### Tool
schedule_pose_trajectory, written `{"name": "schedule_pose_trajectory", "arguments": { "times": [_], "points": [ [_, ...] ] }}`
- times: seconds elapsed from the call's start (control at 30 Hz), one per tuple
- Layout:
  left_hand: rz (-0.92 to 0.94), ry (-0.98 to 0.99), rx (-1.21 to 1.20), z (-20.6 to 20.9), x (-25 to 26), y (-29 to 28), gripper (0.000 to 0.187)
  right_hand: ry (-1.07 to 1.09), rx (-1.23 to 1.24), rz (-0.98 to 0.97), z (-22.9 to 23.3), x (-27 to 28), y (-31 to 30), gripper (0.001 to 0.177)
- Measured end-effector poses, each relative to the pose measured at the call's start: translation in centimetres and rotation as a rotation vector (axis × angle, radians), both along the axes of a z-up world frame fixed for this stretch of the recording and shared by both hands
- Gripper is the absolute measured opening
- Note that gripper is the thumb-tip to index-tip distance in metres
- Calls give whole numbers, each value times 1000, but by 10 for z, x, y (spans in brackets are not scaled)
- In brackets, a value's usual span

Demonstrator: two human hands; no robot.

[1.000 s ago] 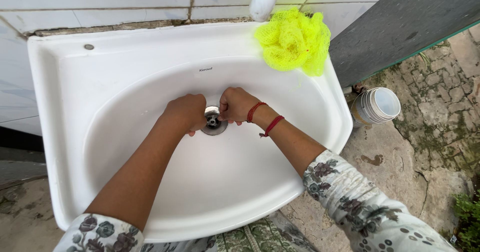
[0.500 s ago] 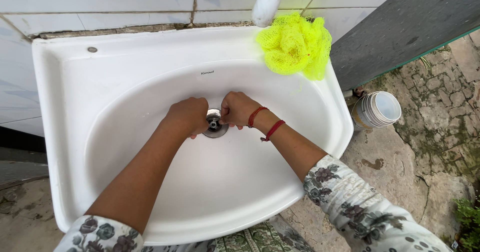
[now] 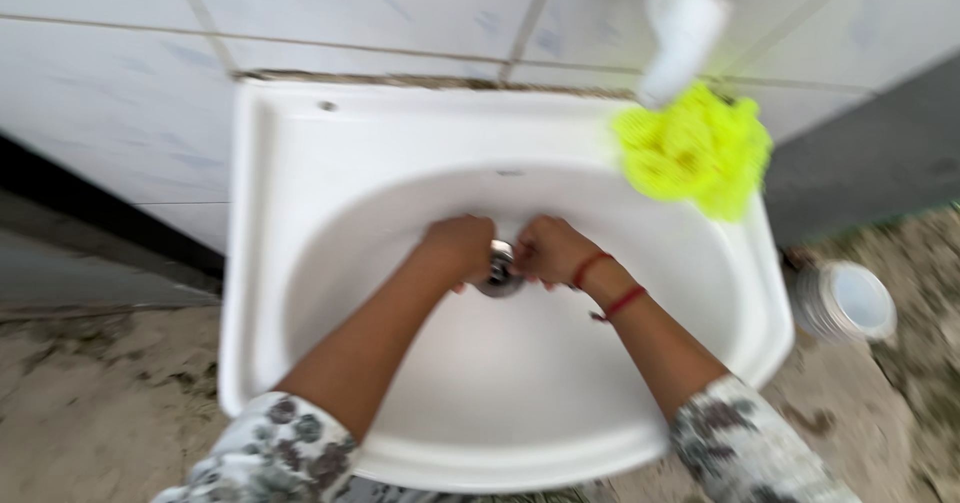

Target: The person uses a thin wire tool to remove hair and debris from a sink drain, turning the water on briefly to rinse the drain and tool.

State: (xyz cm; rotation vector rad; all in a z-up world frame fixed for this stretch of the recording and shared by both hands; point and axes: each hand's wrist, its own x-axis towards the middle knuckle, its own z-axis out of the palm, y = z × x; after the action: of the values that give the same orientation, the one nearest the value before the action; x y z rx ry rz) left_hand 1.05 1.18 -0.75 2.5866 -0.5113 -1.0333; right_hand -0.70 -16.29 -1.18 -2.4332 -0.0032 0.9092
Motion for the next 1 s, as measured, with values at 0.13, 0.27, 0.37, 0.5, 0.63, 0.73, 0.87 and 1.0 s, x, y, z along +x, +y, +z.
{"name": "schedule_pose_trajectory", "arguments": {
  "times": [0.13,0.27,0.37,0.5,0.63,0.73,0.87,1.0],
  "points": [
    [-9,90,24,5,1,4,8,109,26,-9,4,-1,4,11],
    [-3,45,28,8,-1,2,8,-26,-47,-37,12,-1,10,17],
    [9,52,21,8,3,4,7,19,-53,-37,14,-1,12,19],
    [20,120,19,5,4,5,8,135,-68,13,15,-1,13,17],
    [-9,92,32,2,6,2,10,85,-77,-26,16,0,12,18],
    [-13,76,12,-1,8,5,10,135,-44,-3,15,0,13,19],
    [-20,102,-8,-4,8,5,8,189,-41,-19,14,1,11,17],
    [-84,-18,45,-5,9,1,10,66,-19,-38,10,4,7,12]
  ]
}}
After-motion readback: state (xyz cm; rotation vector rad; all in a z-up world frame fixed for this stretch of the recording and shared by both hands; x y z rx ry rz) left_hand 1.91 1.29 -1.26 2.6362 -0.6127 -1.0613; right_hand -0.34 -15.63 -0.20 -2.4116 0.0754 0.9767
